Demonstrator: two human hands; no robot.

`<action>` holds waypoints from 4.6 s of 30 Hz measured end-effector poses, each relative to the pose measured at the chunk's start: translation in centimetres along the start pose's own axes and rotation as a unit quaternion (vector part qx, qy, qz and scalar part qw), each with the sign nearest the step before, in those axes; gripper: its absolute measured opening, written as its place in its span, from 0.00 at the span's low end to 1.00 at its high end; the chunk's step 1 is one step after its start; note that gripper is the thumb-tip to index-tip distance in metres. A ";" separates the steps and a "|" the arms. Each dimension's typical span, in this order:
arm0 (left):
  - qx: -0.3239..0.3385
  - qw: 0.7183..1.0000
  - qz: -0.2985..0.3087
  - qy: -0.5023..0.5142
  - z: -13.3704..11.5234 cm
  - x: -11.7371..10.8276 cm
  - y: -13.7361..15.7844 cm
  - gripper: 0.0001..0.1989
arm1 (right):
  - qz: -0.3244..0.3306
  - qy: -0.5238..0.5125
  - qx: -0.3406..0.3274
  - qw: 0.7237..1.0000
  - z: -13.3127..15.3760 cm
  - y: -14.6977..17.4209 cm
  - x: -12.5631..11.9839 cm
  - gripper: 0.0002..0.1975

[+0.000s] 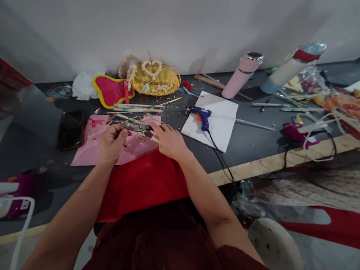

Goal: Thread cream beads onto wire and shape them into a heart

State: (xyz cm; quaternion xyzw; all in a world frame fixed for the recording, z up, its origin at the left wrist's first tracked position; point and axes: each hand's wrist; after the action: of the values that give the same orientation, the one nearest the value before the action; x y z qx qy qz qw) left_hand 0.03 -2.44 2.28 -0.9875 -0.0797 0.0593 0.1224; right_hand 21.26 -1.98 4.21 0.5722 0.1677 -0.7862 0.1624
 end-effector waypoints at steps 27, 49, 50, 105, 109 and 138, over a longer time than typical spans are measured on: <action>-0.194 0.952 0.095 0.218 -2.0 -0.7 -0.2 0.17 | 0.032 -0.047 -0.062 0.996 -0.7 0.2 -0.2 0.38; -0.077 0.984 0.061 0.150 -0.6 -0.7 -0.2 0.14 | 0.037 -0.065 -0.066 0.995 -0.5 0.2 -0.4 0.39; -0.088 0.980 0.069 0.167 -0.5 -0.8 -0.3 0.14 | 0.036 -0.068 -0.069 0.995 -0.6 0.2 -0.4 0.40; -0.151 0.960 0.065 0.225 -1.5 0.1 0.1 0.16 | 0.016 -0.087 -0.062 0.994 -1.2 0.3 0.0 0.36; -0.152 0.963 0.030 0.222 -1.6 0.2 -0.1 0.16 | 0.006 -0.100 -0.067 0.993 -1.5 0.4 -0.2 0.34; 0.055 0.978 0.125 -0.156 -0.3 1.1 0.7 0.07 | -0.120 -0.298 -0.058 0.945 1.2 -0.4 1.2 0.15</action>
State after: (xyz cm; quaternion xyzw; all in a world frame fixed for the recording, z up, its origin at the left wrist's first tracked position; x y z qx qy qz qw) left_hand 1.29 -2.96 2.27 -0.9600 0.0301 0.2315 0.1546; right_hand 19.67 -2.21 3.43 0.2773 0.2244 -0.9232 0.1426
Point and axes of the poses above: each hand's wrist, its own y-axis away from the middle knuckle, its own x-axis out of the palm, z = x × y
